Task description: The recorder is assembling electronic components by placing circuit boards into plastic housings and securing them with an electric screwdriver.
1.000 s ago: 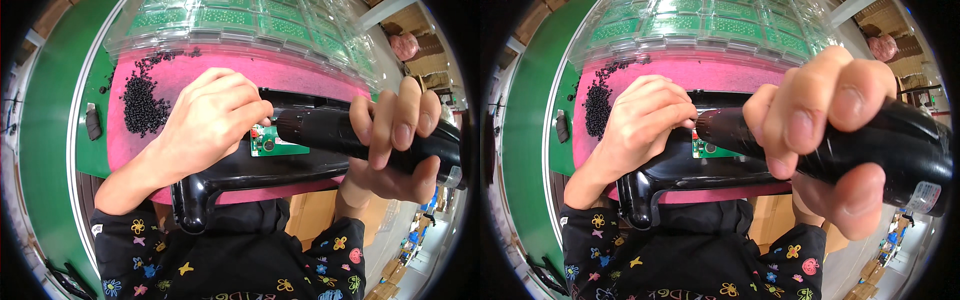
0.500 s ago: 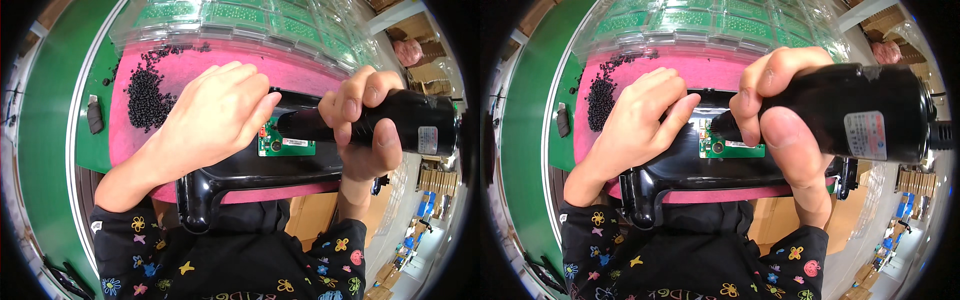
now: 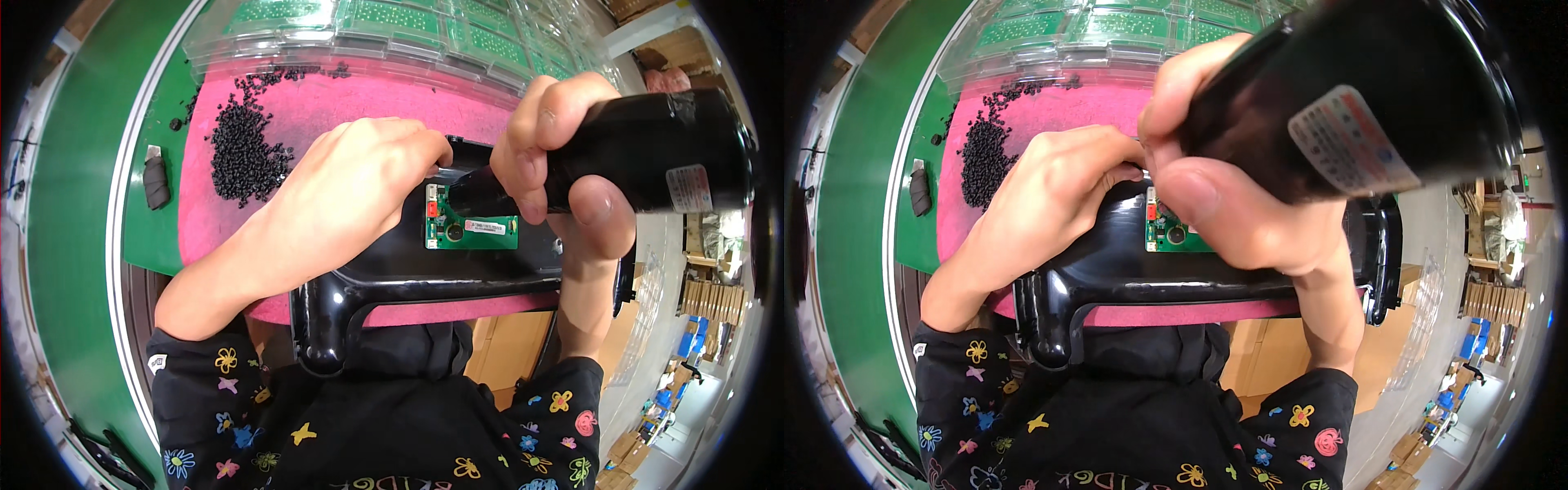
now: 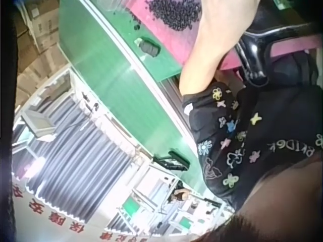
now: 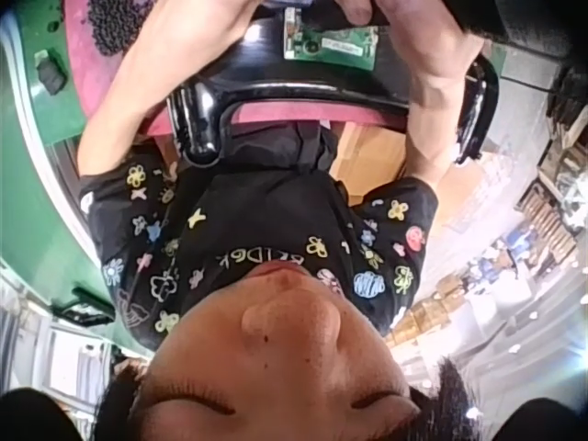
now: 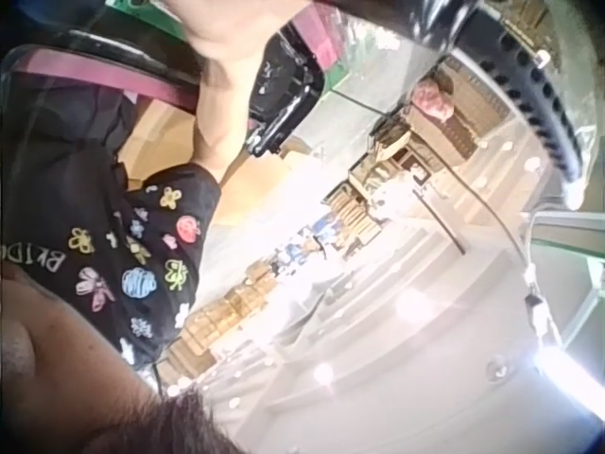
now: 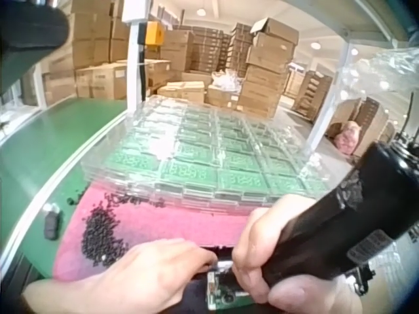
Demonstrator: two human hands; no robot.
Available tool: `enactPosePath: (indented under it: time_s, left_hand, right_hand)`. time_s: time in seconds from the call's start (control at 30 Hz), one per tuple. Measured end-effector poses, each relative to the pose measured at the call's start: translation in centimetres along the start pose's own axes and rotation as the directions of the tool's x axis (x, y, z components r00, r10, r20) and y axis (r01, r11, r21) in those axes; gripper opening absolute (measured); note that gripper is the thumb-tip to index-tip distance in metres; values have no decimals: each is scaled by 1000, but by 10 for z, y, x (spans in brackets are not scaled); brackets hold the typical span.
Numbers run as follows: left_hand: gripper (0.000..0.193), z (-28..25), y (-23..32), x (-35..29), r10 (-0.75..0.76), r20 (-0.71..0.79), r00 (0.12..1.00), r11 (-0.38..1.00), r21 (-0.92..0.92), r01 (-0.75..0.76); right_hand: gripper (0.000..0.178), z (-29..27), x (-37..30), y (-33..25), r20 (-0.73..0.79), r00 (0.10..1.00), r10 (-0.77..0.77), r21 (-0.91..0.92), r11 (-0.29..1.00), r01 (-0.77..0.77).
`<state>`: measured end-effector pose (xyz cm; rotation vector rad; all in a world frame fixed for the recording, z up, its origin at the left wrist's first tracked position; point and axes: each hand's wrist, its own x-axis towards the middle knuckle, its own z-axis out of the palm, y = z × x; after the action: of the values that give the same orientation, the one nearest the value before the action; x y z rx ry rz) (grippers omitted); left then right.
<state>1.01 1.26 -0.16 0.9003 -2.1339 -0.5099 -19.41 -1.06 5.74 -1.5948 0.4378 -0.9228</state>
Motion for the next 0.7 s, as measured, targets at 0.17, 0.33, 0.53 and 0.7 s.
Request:
enactPosePath:
  time_s: [0.17,0.33,0.53,0.7]
  left_hand:
    - [16,0,3,3,-46,25,999,998,-51,47]
    - [12,-3,3,2,-109,79,991,992,-58,114]
    - [14,2,-1,-4,-33,129,991,999,-24,36]
    - [13,0,2,0,-18,111,994,995,-100,29]
  right_hand:
    - [34,-10,16,9,209,975,-75,229,973,26]
    - [33,5,8,6,-12,999,-32,49,998,32]
    - [33,33,-22,-11,-302,938,-170,-25,985,171]
    - [32,11,-27,-31,-249,888,-386,203,876,438]
